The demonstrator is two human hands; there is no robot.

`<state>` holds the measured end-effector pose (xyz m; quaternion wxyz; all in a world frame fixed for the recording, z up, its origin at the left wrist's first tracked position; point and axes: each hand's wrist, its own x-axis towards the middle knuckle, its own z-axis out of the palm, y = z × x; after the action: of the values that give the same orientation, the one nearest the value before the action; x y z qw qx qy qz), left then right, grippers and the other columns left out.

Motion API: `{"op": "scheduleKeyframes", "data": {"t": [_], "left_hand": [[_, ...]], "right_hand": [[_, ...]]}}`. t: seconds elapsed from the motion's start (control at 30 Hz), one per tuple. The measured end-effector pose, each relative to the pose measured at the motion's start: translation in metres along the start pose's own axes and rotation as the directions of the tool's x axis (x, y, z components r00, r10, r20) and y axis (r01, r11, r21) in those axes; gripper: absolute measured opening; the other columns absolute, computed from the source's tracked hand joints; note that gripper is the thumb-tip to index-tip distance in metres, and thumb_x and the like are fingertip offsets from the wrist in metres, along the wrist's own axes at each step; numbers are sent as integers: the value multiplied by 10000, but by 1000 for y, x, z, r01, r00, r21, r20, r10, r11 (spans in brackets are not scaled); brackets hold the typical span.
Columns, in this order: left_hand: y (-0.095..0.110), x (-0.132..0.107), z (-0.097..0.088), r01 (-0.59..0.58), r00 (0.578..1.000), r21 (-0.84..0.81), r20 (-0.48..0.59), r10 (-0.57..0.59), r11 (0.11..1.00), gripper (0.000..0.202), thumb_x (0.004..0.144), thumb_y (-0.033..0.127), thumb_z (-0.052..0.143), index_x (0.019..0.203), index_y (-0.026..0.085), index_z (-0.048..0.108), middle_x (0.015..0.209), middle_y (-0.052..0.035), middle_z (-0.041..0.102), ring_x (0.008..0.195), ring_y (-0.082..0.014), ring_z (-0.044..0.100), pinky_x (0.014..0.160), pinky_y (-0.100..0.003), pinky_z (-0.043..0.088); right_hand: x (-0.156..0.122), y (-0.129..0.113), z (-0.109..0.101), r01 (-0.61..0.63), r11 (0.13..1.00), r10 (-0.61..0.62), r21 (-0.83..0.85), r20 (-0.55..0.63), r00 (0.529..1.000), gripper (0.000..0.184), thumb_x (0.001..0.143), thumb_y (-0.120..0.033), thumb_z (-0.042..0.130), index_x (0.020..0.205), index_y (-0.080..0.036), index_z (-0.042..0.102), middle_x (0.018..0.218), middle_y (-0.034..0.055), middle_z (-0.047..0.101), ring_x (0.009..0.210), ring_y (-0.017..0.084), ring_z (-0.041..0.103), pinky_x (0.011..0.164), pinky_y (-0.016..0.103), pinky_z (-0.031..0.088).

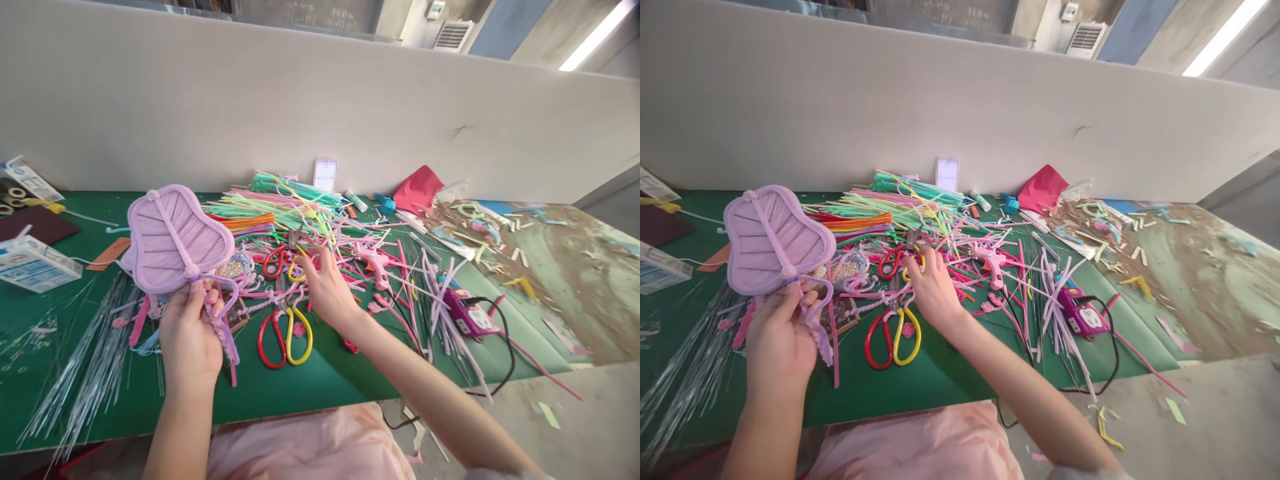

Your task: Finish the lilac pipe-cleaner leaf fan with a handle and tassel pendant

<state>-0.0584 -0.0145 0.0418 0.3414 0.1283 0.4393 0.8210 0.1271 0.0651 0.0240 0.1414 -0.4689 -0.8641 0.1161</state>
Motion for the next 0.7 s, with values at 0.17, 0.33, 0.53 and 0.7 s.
{"op": "scheduleKeyframes", "data": {"t": [0.17,0.33,0.53,0.7], "left_hand": [[0,-3,1,10,1000,7,8,-10,1000,254,553,167,871,652,114,642,657,18,592,541,-51,498,429,-161,366],[0,-4,1,21,1000,12,21,-21,1000,288,519,181,892,679,109,664,683,2,615,547,-55,513,431,-160,379],[-1,-3,1,16,1000,10,10,-17,1000,329,477,217,920,661,117,666,681,12,613,553,-52,509,433,-151,387],[-3,-3,1,29,1000,13,10,-30,999,316,507,216,913,669,112,663,680,13,609,549,-51,510,433,-154,387]], "right_hand": [[-40,-52,14,-163,985,146,58,229,962,335,875,-350,654,1088,-115,545,913,157,688,826,306,681,659,360,529],[-45,-56,19,-265,952,205,153,325,923,444,798,-87,645,1209,-105,480,958,176,695,889,307,693,705,356,512],[-72,10,-8,-503,568,143,652,524,840,534,847,-295,649,1299,-174,391,785,-9,619,586,130,605,521,231,460],[-96,33,-14,-549,-282,-203,786,511,835,620,600,-219,883,1130,-188,564,879,-6,579,561,42,477,468,169,341]]}}
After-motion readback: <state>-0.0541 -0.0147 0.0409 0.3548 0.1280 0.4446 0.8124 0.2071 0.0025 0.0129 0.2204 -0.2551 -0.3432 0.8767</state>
